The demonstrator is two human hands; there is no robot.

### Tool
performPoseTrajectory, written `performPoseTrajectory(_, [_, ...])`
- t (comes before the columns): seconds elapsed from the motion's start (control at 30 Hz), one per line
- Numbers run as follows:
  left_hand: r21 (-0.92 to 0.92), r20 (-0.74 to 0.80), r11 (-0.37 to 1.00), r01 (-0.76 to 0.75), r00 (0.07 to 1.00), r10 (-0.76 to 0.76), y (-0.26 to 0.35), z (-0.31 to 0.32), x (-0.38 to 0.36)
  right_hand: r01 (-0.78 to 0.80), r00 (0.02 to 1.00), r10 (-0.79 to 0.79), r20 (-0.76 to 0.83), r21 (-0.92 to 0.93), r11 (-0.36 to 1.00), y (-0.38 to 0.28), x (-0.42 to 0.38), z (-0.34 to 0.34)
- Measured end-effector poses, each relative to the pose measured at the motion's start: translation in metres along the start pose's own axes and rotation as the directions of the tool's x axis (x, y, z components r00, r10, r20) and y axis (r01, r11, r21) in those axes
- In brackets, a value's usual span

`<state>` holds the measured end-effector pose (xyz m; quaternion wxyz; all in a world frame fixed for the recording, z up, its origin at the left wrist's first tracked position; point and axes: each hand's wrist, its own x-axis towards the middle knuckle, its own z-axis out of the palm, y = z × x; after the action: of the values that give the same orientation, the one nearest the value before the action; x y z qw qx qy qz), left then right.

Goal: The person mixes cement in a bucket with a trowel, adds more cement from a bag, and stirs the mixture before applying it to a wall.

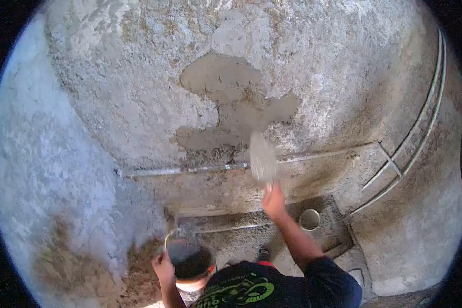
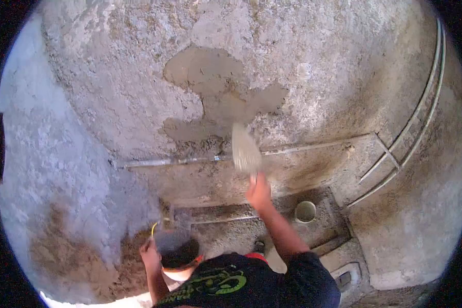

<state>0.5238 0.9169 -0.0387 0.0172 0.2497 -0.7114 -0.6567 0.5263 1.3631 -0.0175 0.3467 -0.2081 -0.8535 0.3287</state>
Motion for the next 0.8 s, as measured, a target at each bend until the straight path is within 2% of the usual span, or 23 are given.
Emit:
performPoseTrajectory(0.03, [-0.009, 0.009, 1.0, -0.017, 1.0, 0.017, 0.003, -0.007, 0.011, 0.114, 0.989, -0.115, -0.095, -0.02, 0.993, 0.022, -0.043, 0.017])
performPoseTrajectory(0.07, [-0.013, 0.038, 0.999, -0.029, 0.999, 0.03, -0.004, -0.018, 0.02, 0.13, 0.986, -0.113, -0.125, 0.138, 0.982, -0.002, -0.067, 0.012])
performPoseTrajectory(0.1, [-0.001, 0.064, 1.0, -0.024, 0.998, 0.024, -0.01, -0.032, 0.018, -0.14, 0.99, 0.141, 0.013, 0.251, 0.958, -0.015, -0.101, 0.011])
performPoseTrajectory(0.17, [0.028, 0.09, 0.998, -0.048, 0.995, 0.046, 0.003, -0.033, 0.007, -0.164, 0.986, 0.161, 0.034, 0.109, 0.98, 0.015, -0.156, 0.034])
performPoseTrajectory(0.2, [0.039, 0.054, 0.999, -0.018, 0.998, 0.016, 0.005, -0.03, 0.006, -0.177, 0.984, 0.175, 0.033, 0.108, 0.978, 0.017, -0.165, 0.033])
performPoseTrajectory(0.23, [0.052, 0.017, 0.999, 0.007, 1.0, -0.008, 0.007, -0.03, 0.006, -0.363, 0.906, 0.343, 0.249, 0.04, 0.931, 0.02, -0.174, 0.032])
performPoseTrajectory(0.27, [0.041, 0.021, 0.999, 0.022, 1.0, -0.023, 0.007, -0.027, 0.006, -0.52, 0.754, 0.491, 0.436, -0.06, 0.852, 0.023, -0.182, 0.032])
performPoseTrajectory(0.3, [0.063, 0.029, 0.998, 0.015, 0.999, -0.017, 0.005, -0.028, 0.009, -0.539, 0.746, 0.506, 0.434, -0.052, 0.84, 0.025, -0.191, 0.029])
performPoseTrajectory(0.37, [-0.007, -0.014, 1.0, 0.016, 1.0, -0.016, 0.001, -0.027, 0.014, -0.334, 0.873, 0.272, 0.404, 0.092, 0.938, 0.032, -0.193, 0.022])
performPoseTrajectory(0.4, [-0.002, -0.002, 1.0, 0.008, 1.0, -0.008, 0.005, -0.025, 0.015, -0.592, 0.684, 0.425, 0.592, 0.111, 0.798, 0.014, -0.178, 0.008])
performPoseTrajectory(0.43, [0.008, 0.032, 1.0, -0.005, 0.999, 0.004, 0.013, -0.024, 0.015, -0.597, 0.688, 0.431, 0.584, 0.118, 0.793, -0.002, -0.161, -0.004])
performPoseTrajectory(0.5, [0.027, 0.091, 0.999, -0.02, 0.996, 0.018, 0.021, -0.026, 0.01, -0.819, 0.487, 0.499, 0.716, 0.178, 0.545, -0.024, -0.129, -0.021])
performPoseTrajectory(0.53, [0.031, 0.094, 0.999, -0.022, 0.995, 0.019, 0.019, -0.024, 0.011, -0.543, 0.764, 0.348, 0.543, 0.25, 0.802, -0.025, -0.116, -0.02])
performPoseTrajectory(0.57, [0.026, 0.087, 0.999, -0.042, 0.995, 0.04, 0.015, -0.021, 0.014, -0.188, 0.934, 0.098, 0.345, 0.238, 0.953, -0.027, -0.1, -0.018])
performPoseTrajectory(0.63, [0.014, 0.075, 0.998, -0.064, 0.995, 0.063, 0.015, -0.015, 0.014, 0.015, 0.99, -0.056, 0.132, 0.291, 0.957, -0.034, -0.046, -0.019])
performPoseTrajectory(0.7, [0.015, 0.156, 0.995, -0.1, 0.983, 0.096, 0.017, -0.008, 0.005, 0.038, 0.998, -0.044, 0.035, 0.172, 0.984, -0.051, 0.018, -0.026])
performPoseTrajectory(0.77, [0.0, 0.142, 0.996, -0.089, 0.986, 0.088, 0.013, 0.0, 0.0, 0.162, 0.977, -0.138, -0.166, 0.145, 0.976, -0.059, 0.078, -0.026])
performPoseTrajectory(0.8, [-0.01, 0.135, 0.996, -0.085, 0.987, 0.086, 0.014, 0.004, -0.001, 0.139, 0.974, -0.113, -0.197, 0.126, 0.982, -0.061, 0.105, -0.025])
